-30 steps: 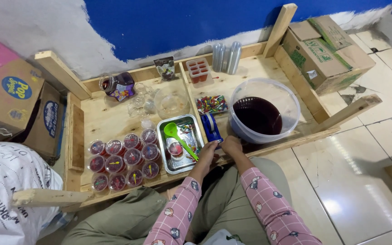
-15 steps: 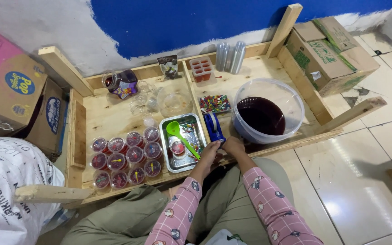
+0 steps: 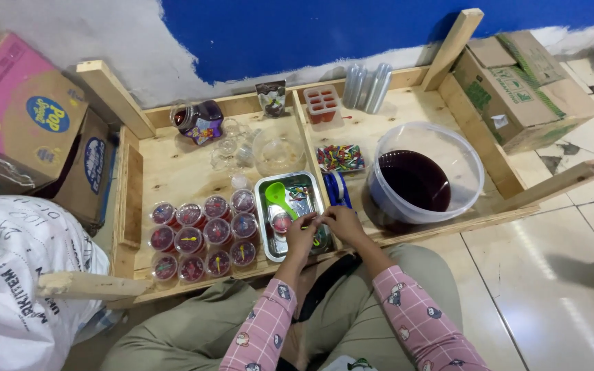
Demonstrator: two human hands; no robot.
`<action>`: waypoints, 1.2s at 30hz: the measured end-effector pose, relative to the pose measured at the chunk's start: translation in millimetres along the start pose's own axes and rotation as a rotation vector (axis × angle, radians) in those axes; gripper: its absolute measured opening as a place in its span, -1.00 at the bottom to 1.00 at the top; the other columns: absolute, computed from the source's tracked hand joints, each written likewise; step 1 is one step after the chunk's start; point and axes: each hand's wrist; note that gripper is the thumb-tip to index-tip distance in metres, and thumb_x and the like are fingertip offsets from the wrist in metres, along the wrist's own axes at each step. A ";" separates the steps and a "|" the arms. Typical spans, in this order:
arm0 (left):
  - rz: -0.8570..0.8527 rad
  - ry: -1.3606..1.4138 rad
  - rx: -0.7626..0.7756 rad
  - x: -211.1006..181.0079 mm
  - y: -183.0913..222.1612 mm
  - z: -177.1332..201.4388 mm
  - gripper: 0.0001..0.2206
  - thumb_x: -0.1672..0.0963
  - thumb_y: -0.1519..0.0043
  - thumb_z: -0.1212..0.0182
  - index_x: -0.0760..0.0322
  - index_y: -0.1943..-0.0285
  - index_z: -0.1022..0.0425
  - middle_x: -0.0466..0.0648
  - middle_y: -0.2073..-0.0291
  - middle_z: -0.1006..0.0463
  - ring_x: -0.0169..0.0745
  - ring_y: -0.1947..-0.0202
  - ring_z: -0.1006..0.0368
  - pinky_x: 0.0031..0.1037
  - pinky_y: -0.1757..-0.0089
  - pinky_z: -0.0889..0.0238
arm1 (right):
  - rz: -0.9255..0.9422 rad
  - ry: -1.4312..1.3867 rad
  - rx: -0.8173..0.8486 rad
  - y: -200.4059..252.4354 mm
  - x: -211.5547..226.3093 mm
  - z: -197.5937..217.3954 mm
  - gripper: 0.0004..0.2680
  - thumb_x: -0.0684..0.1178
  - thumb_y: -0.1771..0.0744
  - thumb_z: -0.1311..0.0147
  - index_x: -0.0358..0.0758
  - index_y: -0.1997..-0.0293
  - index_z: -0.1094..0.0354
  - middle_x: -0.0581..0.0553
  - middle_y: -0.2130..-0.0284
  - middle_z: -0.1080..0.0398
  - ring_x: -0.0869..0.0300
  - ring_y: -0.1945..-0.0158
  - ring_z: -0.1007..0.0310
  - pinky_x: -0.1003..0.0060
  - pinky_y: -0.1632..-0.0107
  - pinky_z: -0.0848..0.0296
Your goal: The person fills small plastic cups with a dark liquid from a large container, places lids on the cups, and organizes them in a tray.
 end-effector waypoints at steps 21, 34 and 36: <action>0.065 0.360 -0.266 23.0 -10.6 58.4 -0.81 0.10 -0.12 -0.45 0.23 0.14 -0.67 -0.09 0.42 -0.54 -0.37 0.49 -0.39 -0.69 0.50 -0.25 | -0.287 -0.862 0.271 -45.9 3.2 -82.3 -0.78 -0.15 -0.27 -0.32 -0.39 0.04 -0.51 -0.22 0.36 -0.55 0.16 0.36 -0.60 0.41 0.34 -0.60; 0.192 0.515 -0.326 28.2 -23.2 54.1 -0.83 0.06 -0.18 -0.41 0.19 0.16 -0.64 -0.10 0.46 -0.58 -0.40 0.52 -0.46 -0.72 0.55 -0.25 | -0.295 -0.915 0.250 -59.4 -10.6 -109.2 -0.82 -0.17 -0.25 -0.35 -0.47 0.16 -0.55 -0.29 0.44 -0.53 0.15 0.44 -0.57 0.40 0.44 -0.58; 0.179 0.497 -0.352 20.3 -17.1 56.5 -0.83 0.07 -0.19 -0.41 0.23 0.17 -0.64 -0.05 0.47 -0.60 -0.38 0.53 -0.49 -0.73 0.55 -0.26 | -0.294 -0.916 0.240 -59.8 -13.1 -112.1 -0.82 -0.17 -0.26 -0.33 -0.50 0.15 -0.54 -0.30 0.44 -0.52 0.14 0.44 -0.56 0.37 0.45 -0.59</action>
Point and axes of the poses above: each hand's wrist, its own y-axis away from the middle knuckle, its own z-axis out of the back of the hand, x = y × z
